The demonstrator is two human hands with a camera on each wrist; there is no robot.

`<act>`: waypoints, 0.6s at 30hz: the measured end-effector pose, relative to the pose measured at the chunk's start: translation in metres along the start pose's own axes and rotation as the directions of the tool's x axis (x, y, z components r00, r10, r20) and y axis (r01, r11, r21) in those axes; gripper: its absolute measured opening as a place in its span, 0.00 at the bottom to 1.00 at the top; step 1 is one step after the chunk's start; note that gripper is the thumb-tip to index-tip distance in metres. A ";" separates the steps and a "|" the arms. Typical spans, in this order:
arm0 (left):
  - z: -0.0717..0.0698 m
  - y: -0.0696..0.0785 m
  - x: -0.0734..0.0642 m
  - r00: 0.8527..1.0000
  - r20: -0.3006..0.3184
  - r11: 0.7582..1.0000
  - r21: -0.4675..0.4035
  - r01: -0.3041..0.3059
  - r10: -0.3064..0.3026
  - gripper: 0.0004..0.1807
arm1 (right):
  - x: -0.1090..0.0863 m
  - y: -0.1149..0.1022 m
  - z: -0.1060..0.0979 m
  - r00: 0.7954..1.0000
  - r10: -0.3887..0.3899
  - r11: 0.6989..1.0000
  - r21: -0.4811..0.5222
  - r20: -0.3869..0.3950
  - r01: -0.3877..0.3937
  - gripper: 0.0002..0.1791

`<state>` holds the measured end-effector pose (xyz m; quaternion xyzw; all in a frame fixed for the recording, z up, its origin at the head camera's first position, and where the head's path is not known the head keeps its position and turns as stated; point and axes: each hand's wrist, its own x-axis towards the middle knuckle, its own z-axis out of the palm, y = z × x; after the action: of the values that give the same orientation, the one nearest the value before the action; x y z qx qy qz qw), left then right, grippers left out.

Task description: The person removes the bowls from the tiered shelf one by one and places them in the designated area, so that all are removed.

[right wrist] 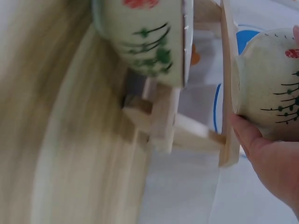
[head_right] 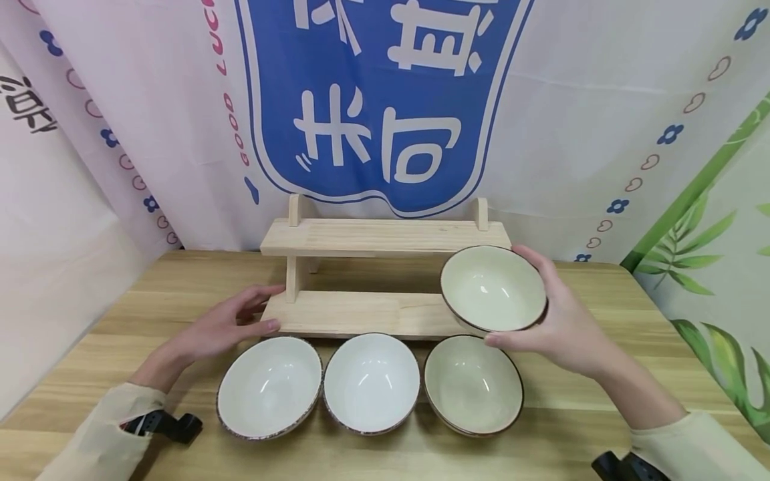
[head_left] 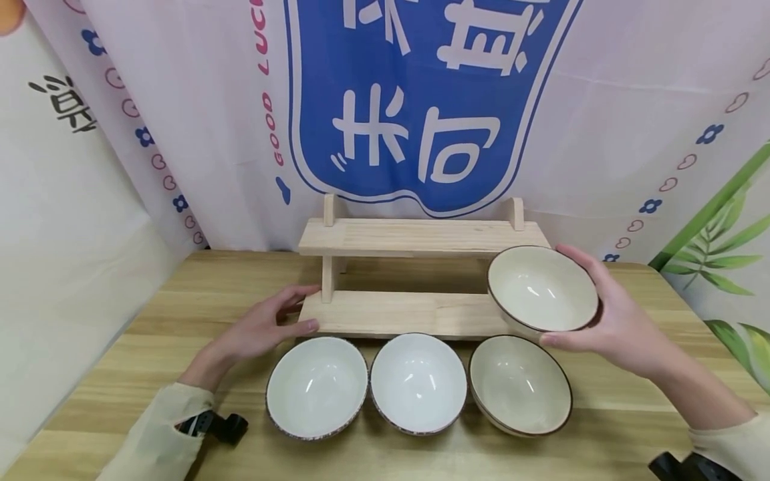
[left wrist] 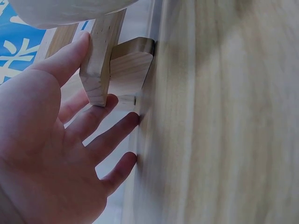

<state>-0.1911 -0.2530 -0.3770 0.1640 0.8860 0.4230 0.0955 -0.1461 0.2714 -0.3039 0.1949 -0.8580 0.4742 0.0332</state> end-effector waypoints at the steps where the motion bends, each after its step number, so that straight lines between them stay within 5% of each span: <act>1: 0.000 0.000 0.000 1.000 0.001 1.000 -0.004 0.001 -0.001 0.40 | -0.003 0.003 -0.002 1.000 0.001 1.000 0.000 0.001 -0.001 0.69; 18: 0.000 0.000 0.001 0.999 0.015 0.999 -0.015 0.029 -0.029 0.40 | -0.065 0.075 -0.040 0.997 -0.068 0.971 0.234 0.044 0.056 0.65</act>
<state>-0.1917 -0.2522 -0.3770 0.1537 0.8844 0.4270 0.1093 -0.1189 0.3597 -0.3577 0.2362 -0.7906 0.5649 0.0028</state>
